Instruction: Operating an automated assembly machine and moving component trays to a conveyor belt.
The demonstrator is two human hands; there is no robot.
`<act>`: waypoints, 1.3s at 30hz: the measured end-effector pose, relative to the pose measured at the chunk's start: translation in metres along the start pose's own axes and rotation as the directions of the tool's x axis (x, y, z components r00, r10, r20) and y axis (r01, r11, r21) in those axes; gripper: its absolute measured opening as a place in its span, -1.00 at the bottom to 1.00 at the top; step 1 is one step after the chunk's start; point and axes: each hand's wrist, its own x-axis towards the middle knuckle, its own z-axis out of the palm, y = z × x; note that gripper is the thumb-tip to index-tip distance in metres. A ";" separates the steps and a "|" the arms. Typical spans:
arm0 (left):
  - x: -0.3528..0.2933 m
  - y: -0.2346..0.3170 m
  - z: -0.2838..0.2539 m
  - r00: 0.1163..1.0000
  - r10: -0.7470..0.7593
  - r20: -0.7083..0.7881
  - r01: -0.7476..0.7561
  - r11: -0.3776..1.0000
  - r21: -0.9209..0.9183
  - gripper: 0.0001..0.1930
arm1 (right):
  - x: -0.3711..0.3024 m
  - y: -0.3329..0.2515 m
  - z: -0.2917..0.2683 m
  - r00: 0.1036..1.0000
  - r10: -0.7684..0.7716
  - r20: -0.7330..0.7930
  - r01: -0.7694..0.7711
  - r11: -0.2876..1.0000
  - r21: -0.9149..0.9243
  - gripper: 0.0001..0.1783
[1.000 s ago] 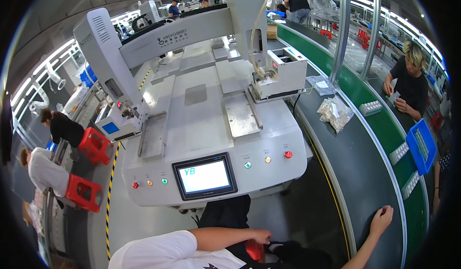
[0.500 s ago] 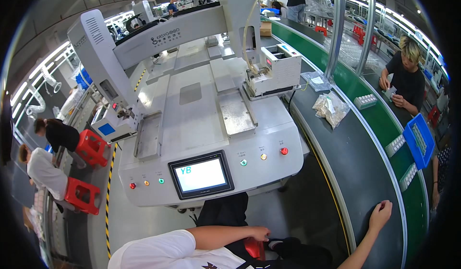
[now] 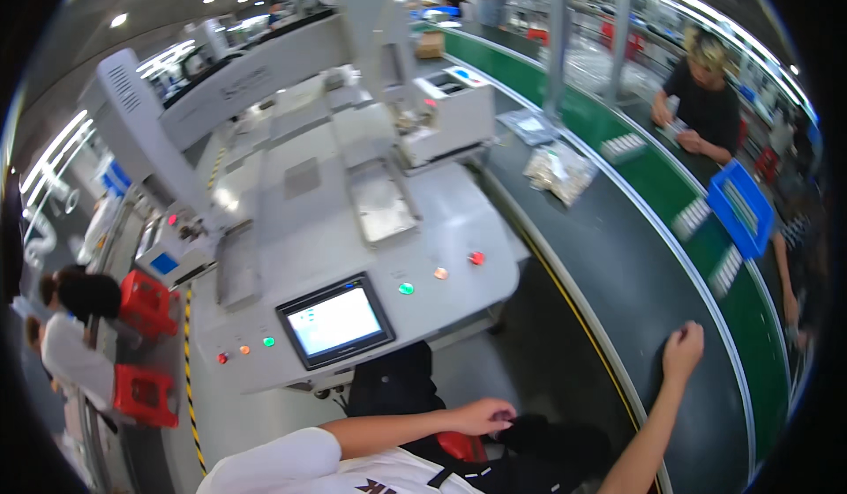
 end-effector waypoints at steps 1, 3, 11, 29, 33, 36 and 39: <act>-0.007 0.074 -0.014 0.998 0.056 0.020 -0.054 0.994 -0.095 -0.73 | -0.001 0.003 -0.004 0.999 -0.004 0.033 0.005 1.000 -0.018 -0.92; -0.038 0.186 -0.043 0.901 0.387 -0.198 -0.417 0.898 -0.139 -0.75 | 0.005 -0.033 -0.006 1.000 -0.006 0.017 0.006 1.000 0.000 -0.91; -0.083 0.404 -0.153 0.066 0.889 -0.453 -0.545 0.413 0.730 -0.07 | 0.021 -0.060 0.004 0.993 0.106 0.043 -0.106 0.994 0.010 -0.92; -0.044 0.510 -0.154 -0.451 0.870 -0.199 -0.235 0.099 0.967 -0.17 | -0.018 -0.040 -0.013 0.984 0.170 0.057 -0.172 0.985 0.033 -0.95; -0.033 0.519 -0.160 -0.391 0.883 -0.259 -0.232 0.178 0.956 -0.19 | 0.002 -0.041 -0.006 0.992 0.122 0.045 -0.124 0.991 0.051 -0.94; -0.019 0.503 -0.161 -0.290 0.898 -0.332 -0.253 0.262 0.931 -0.21 | 0.019 -0.047 -0.005 0.997 0.074 -0.002 -0.074 0.997 0.019 -0.93; -0.048 0.463 -0.175 -0.227 0.899 -0.374 -0.283 0.307 0.909 -0.23 | 0.027 -0.040 -0.013 0.991 0.130 0.012 -0.130 0.991 0.030 -0.93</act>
